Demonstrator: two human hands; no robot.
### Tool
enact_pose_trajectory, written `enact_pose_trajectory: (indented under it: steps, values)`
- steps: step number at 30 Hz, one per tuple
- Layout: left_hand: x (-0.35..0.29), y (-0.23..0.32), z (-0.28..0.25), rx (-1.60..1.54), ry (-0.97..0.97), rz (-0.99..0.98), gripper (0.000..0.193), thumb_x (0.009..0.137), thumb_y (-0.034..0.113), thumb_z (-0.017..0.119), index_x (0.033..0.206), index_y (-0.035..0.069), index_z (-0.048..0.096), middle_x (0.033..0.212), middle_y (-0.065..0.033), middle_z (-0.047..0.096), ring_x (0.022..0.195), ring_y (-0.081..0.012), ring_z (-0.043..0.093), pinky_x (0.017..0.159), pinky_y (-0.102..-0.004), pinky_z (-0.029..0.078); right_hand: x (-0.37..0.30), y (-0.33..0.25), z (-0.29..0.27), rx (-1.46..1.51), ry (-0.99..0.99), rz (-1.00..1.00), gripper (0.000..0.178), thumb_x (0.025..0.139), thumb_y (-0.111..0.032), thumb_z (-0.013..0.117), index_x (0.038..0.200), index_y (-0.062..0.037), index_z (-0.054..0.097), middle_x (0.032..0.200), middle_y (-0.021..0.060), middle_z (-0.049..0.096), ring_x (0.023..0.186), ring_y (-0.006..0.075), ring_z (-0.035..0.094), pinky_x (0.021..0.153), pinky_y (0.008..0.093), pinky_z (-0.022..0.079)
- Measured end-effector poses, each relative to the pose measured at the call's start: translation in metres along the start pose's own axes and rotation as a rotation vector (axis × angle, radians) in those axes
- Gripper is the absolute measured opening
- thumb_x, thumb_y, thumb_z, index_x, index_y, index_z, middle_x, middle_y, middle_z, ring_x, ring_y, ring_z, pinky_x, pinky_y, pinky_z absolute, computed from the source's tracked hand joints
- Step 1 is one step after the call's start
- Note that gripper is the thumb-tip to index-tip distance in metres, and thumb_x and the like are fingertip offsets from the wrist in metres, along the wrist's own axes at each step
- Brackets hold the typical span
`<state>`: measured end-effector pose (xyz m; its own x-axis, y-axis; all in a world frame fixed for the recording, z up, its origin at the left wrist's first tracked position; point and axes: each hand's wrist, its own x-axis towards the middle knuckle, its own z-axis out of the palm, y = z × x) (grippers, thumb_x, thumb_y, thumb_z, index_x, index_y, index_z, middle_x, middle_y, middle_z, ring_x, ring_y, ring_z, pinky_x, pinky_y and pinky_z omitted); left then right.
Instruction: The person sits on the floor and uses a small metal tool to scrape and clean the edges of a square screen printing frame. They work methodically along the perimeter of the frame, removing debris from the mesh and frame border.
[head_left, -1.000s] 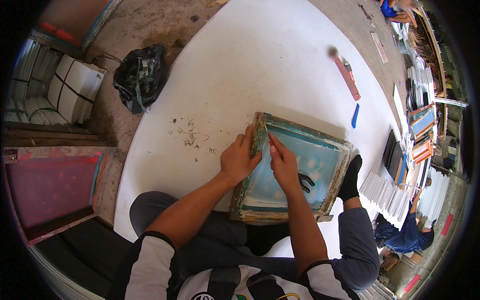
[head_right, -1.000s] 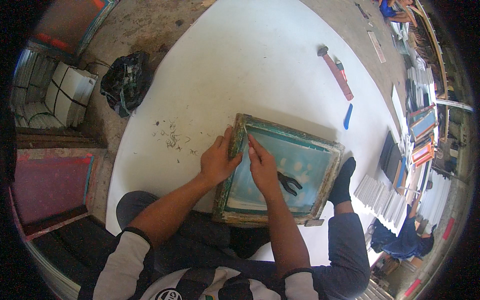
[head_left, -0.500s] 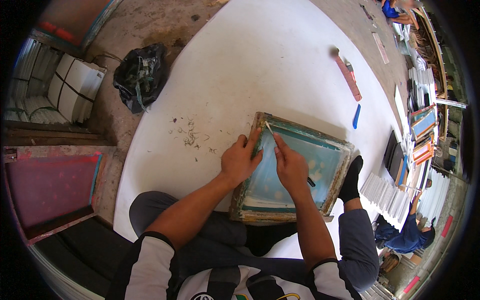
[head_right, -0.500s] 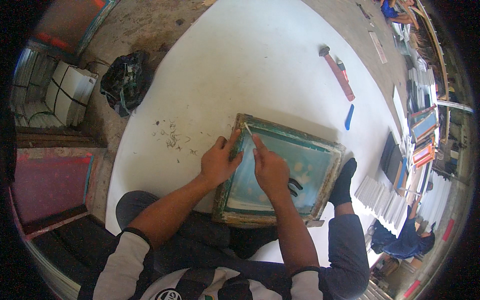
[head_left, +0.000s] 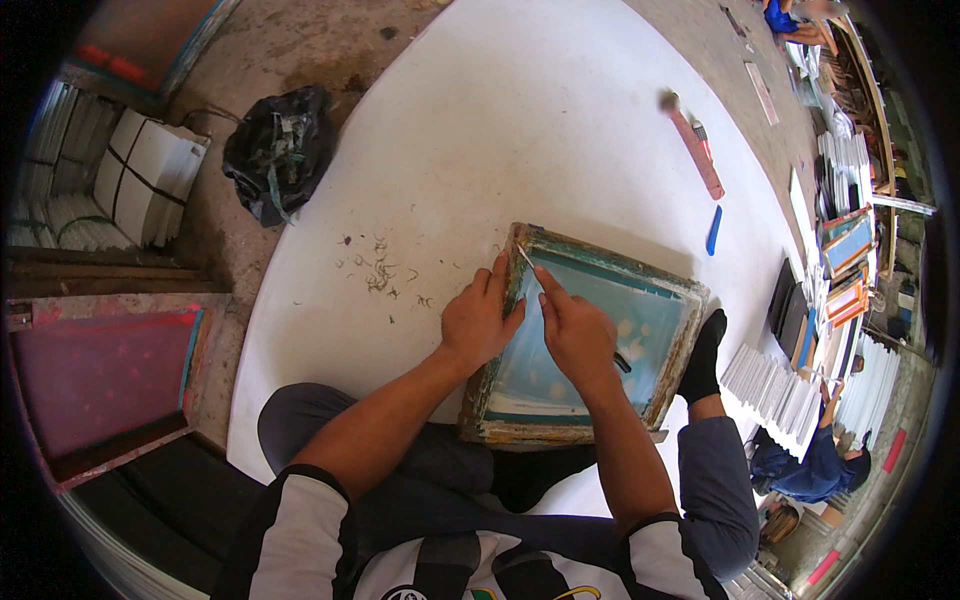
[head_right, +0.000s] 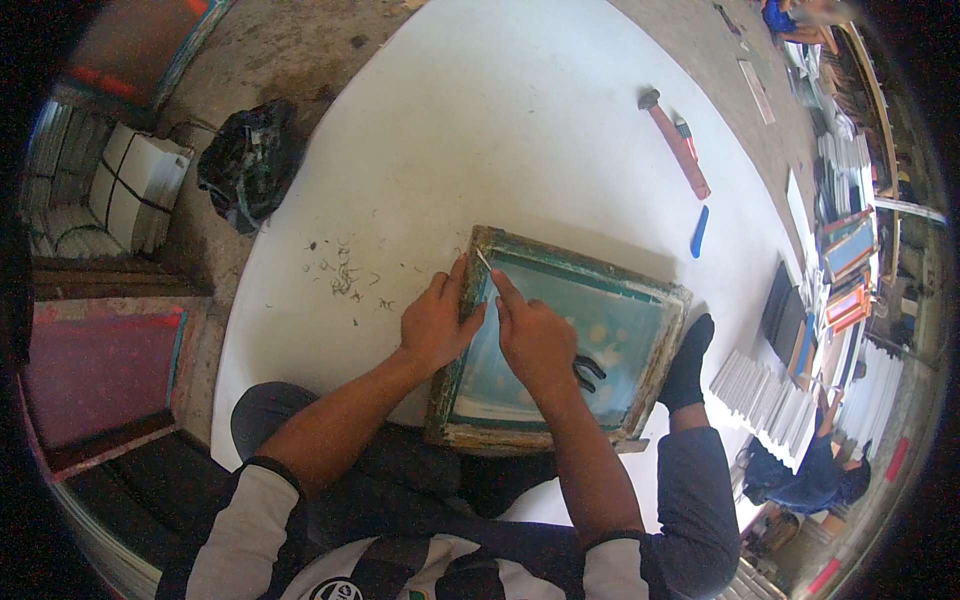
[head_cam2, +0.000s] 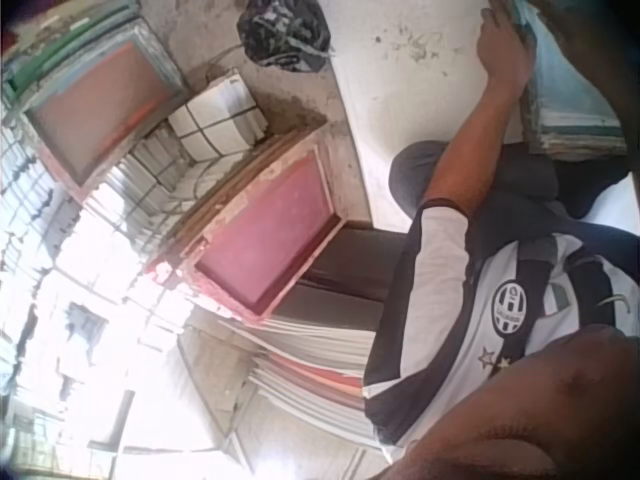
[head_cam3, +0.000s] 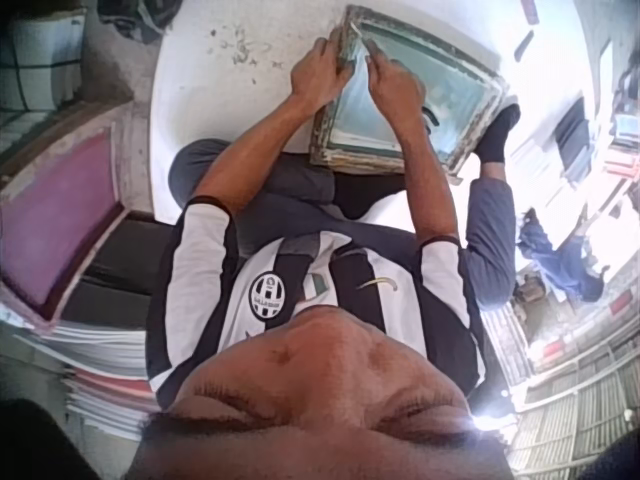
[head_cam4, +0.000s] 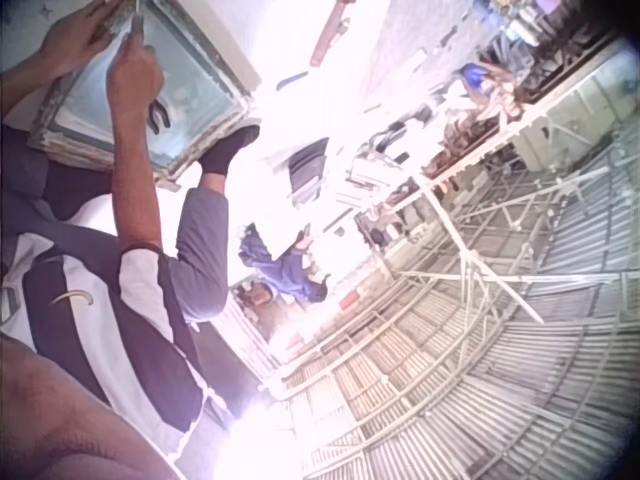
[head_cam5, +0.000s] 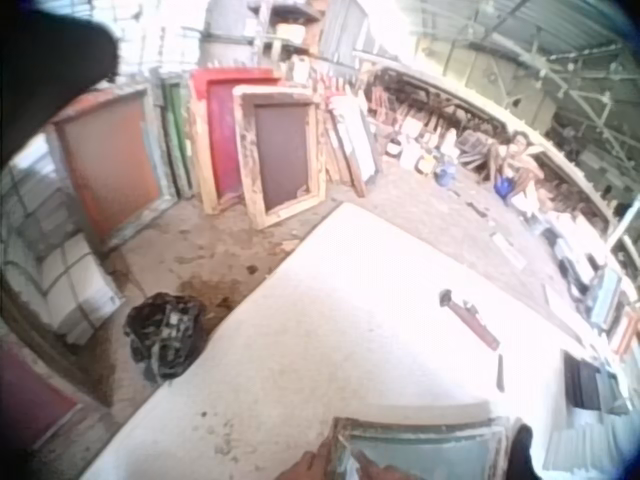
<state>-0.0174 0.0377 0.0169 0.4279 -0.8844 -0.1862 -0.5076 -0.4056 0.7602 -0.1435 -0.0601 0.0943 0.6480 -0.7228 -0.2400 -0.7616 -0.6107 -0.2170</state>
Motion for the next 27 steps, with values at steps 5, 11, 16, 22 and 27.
enact_pose_trajectory:
  steps: [5, 11, 16, 22, 27]
  values:
    - [0.0, 0.0, -0.001, -0.025, 0.007, -0.014, 0.081, 0.091, 0.039, 0.069, 0.156, 0.002, 0.036, 0.113, -0.0181, 0.058, 0.089, -0.0351, 0.069, 0.071, -0.0453, 0.058, 0.008, 0.004, 0.0, 0.058, -0.051, 0.026, 0.041, 0.103, -0.032, 0.057, 0.144, -0.036, 0.057, 0.082, 0.0166, 0.071, 0.069, 0.0386, 0.069, 0.063, 0.051, 0.056]
    - [0.001, 0.001, -0.001, -0.023, -0.03, -0.038, 0.081, 0.091, 0.041, 0.069, 0.156, 0.003, 0.037, 0.117, -0.0182, 0.057, 0.092, -0.0356, 0.069, 0.073, -0.0455, 0.058, 0.03, 0.045, 0.009, 0.618, -0.164, -0.012, 0.04, 0.102, -0.025, 0.062, 0.142, -0.0272, 0.062, 0.107, 0.013, 0.077, 0.081, 0.03, 0.072, 0.081, 0.0413, 0.057]
    - [0.001, 0.0, -0.001, -0.013, -0.025, -0.033, 0.082, 0.091, 0.041, 0.07, 0.155, 0.003, 0.037, 0.117, -0.0183, 0.057, 0.092, -0.0361, 0.069, 0.074, -0.0455, 0.058, 0.047, 0.063, 0.012, 0.938, -0.365, 0.13, 0.038, 0.103, -0.023, 0.062, 0.14, -0.0163, 0.065, 0.087, 0.0049, 0.068, 0.065, 0.0118, 0.054, 0.059, 0.0269, 0.046]
    - [0.001, 0.0, -0.002, -0.036, -0.014, -0.032, 0.081, 0.09, 0.039, 0.071, 0.154, 0.002, 0.039, 0.115, -0.0176, 0.057, 0.091, -0.0359, 0.068, 0.072, -0.0458, 0.058, 0.056, 0.069, 0.007, 1.452, -0.678, 0.522, 0.047, 0.102, -0.03, 0.065, 0.145, -0.0135, 0.058, 0.072, 0.0008, 0.052, 0.053, 0.0054, 0.041, 0.041, 0.0191, 0.027]
    - [0.001, -0.002, 0.001, -0.042, 0.008, -0.012, 0.079, 0.089, 0.037, 0.071, 0.153, 0.002, 0.041, 0.113, -0.0173, 0.058, 0.09, -0.0352, 0.068, 0.072, -0.0454, 0.058, 0.055, 0.079, 0.014, 1.66, -0.796, 0.598, 0.049, 0.103, -0.035, 0.064, 0.146, -0.0125, 0.056, 0.071, 0.0024, 0.052, 0.047, 0.005, 0.038, 0.039, 0.0198, 0.026]
